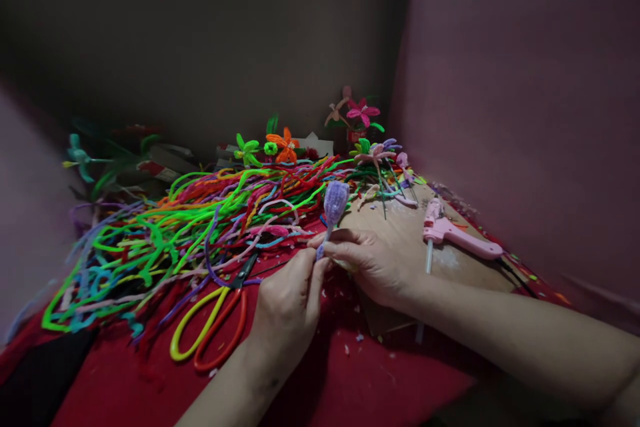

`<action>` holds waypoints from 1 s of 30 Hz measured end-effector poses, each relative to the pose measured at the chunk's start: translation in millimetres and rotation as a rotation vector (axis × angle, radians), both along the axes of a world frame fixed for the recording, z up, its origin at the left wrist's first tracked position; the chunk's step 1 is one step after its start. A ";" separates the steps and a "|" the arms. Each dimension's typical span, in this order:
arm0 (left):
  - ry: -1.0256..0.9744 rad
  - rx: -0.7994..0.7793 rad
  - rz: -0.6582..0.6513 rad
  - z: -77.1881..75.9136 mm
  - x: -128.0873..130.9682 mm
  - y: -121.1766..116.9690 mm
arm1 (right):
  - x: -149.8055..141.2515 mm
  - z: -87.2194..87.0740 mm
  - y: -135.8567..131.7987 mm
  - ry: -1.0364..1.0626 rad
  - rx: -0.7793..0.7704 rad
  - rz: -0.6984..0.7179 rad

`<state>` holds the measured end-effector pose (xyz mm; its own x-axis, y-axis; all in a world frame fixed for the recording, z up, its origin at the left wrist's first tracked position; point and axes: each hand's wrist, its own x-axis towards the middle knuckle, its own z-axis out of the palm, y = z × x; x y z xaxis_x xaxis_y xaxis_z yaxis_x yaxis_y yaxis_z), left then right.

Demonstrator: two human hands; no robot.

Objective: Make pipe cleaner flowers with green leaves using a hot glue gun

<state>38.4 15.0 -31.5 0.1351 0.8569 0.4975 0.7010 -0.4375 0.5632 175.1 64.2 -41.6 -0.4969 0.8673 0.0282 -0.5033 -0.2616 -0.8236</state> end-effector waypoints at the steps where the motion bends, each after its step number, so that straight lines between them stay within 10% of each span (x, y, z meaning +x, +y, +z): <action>1: 0.008 0.011 -0.003 -0.4 -0.3 0.4 | -0.3 -0.6 0.3 -0.001 0.005 -0.001; 21: -1.023 -0.984 -0.418 13.4 -9.8 9.6 | 3.4 6.0 -1.4 0.058 0.095 0.112; 25: -0.807 -0.831 -0.305 16.4 -4.6 7.5 | 3.8 2.5 -0.5 0.022 0.097 0.041; 30: -0.154 -0.208 -0.056 4.7 -0.2 4.2 | 2.7 -1.5 0.1 0.013 0.062 -0.002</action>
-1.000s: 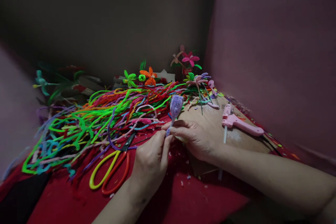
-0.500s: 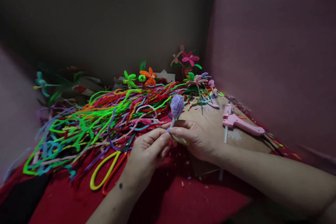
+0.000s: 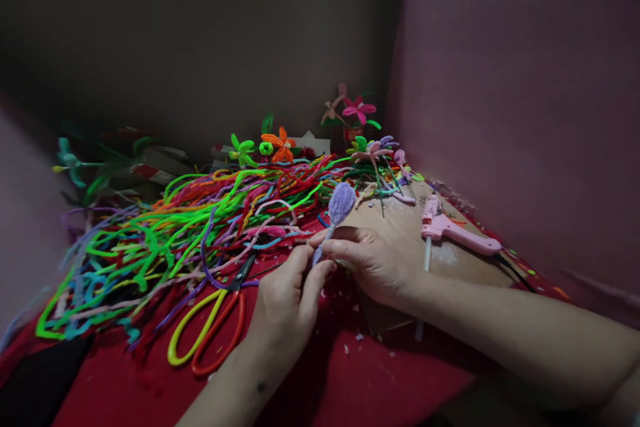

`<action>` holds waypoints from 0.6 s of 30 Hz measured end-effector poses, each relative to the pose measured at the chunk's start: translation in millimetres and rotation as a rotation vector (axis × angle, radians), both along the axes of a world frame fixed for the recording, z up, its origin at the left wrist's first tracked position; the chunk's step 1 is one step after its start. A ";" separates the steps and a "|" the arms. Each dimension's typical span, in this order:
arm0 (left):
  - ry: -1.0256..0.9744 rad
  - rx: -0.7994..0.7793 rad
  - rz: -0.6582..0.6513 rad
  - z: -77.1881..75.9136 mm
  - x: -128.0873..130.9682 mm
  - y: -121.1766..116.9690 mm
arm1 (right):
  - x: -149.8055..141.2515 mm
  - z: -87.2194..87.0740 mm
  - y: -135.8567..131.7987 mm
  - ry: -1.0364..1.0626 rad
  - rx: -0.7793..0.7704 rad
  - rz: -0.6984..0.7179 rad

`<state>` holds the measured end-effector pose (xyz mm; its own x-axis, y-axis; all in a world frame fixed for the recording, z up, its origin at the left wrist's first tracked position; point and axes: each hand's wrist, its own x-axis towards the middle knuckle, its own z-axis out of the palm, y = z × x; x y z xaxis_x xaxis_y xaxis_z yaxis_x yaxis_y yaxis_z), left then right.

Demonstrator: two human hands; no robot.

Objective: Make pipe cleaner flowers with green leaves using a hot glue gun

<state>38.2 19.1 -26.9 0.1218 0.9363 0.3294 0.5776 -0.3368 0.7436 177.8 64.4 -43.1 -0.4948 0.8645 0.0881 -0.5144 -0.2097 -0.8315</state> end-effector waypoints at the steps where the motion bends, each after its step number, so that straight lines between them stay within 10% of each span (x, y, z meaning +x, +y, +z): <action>1: 0.118 0.125 0.008 -4.1 -0.9 0.3 | -0.2 -0.3 0.0 -0.003 0.000 -0.005; 8: 0.297 0.384 0.006 -12.6 -5.8 3.9 | -1.6 -1.3 0.6 -0.058 0.006 -0.041; 18: -0.475 -0.430 -0.084 13.9 0.6 -1.0 | 2.1 0.5 3.1 -0.045 0.020 0.059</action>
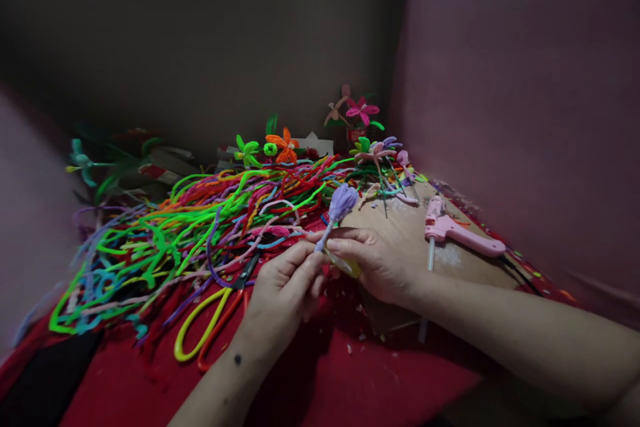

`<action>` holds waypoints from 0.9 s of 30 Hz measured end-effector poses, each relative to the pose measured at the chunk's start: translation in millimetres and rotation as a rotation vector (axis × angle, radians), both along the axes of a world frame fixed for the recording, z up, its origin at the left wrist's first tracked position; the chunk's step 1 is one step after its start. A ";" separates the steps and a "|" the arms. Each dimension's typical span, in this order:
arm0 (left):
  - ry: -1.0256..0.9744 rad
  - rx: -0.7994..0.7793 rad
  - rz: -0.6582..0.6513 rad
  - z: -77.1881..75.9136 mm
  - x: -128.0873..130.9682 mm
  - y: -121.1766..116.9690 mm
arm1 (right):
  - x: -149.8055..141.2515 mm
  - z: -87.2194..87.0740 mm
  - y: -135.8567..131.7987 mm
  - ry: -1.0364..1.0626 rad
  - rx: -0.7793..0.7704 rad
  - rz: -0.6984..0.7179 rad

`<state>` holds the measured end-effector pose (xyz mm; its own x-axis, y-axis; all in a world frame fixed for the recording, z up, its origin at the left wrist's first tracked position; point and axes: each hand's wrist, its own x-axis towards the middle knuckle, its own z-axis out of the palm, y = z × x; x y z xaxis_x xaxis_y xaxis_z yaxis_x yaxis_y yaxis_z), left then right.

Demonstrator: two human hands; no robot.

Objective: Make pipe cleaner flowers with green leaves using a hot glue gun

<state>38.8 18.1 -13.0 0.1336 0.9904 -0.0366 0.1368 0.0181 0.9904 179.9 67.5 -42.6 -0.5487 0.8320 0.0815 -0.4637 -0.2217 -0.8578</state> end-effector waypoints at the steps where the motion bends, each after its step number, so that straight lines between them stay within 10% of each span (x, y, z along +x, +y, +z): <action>1: -0.068 -0.052 -0.020 1.1 0.3 -0.1 | 0.4 -0.4 0.5 -0.001 0.014 0.005; 14: -0.564 -0.289 -0.195 -2.5 -0.2 4.2 | 0.9 1.9 0.9 0.036 0.055 0.035; 22: 0.581 0.524 0.144 -14.6 1.2 -2.4 | 0.5 7.5 -6.1 -0.046 0.126 -0.100; 27: 0.755 0.691 0.181 -22.3 -1.8 -1.4 | -2.4 6.3 -7.1 -0.053 0.105 -0.133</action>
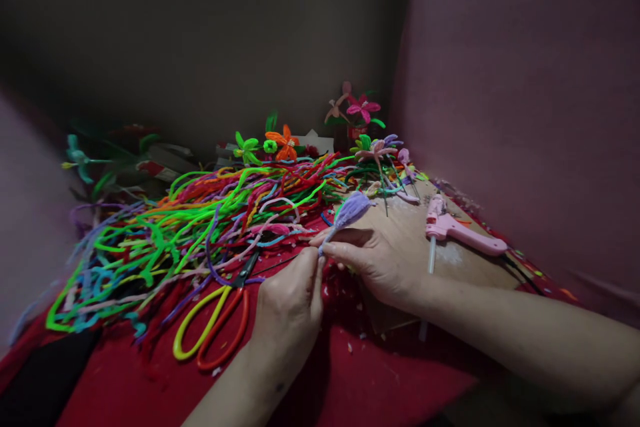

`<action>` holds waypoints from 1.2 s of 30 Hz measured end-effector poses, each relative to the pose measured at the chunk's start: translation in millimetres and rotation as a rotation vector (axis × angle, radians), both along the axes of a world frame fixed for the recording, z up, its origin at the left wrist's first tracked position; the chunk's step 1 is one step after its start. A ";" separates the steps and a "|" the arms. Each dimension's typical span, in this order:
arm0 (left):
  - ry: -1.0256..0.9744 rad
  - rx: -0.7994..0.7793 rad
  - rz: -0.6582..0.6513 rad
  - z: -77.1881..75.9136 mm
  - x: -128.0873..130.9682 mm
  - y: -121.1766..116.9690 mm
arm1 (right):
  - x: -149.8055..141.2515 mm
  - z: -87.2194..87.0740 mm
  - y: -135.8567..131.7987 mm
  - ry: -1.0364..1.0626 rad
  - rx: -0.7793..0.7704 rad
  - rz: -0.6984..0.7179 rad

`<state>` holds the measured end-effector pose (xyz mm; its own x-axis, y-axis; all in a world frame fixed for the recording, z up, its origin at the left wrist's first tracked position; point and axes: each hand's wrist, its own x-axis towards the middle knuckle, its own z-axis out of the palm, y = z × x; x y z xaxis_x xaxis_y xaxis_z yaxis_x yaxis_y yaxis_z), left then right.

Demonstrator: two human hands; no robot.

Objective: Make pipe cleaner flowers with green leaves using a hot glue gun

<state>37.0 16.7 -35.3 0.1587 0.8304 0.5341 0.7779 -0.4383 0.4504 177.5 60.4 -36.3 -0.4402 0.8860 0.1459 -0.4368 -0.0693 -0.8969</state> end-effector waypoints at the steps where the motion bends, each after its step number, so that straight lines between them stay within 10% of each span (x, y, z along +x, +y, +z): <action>1: -0.031 -0.037 -0.003 1.5 -0.4 0.1 | 0.0 -0.3 0.2 -0.009 -0.002 0.009; 10: -0.685 -0.634 -0.114 22.4 2.8 -0.5 | 4.3 2.6 1.8 -0.079 0.077 0.049; 26: -1.211 -1.073 -0.425 21.6 -6.7 4.4 | 2.9 -4.4 4.5 -0.013 0.019 0.132; 31: -0.992 -0.956 -0.329 23.1 -2.6 2.7 | 1.9 -5.7 3.6 -0.005 0.032 0.040; 36: -0.328 -0.358 -0.091 15.1 4.9 -1.3 | 1.1 -8.6 3.6 0.004 -0.037 0.006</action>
<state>41.9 15.4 -20.3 0.1100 0.9615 0.2518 0.5358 -0.2707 0.7998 178.6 64.0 -44.9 -0.4453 0.8879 0.1153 -0.4402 -0.1050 -0.8917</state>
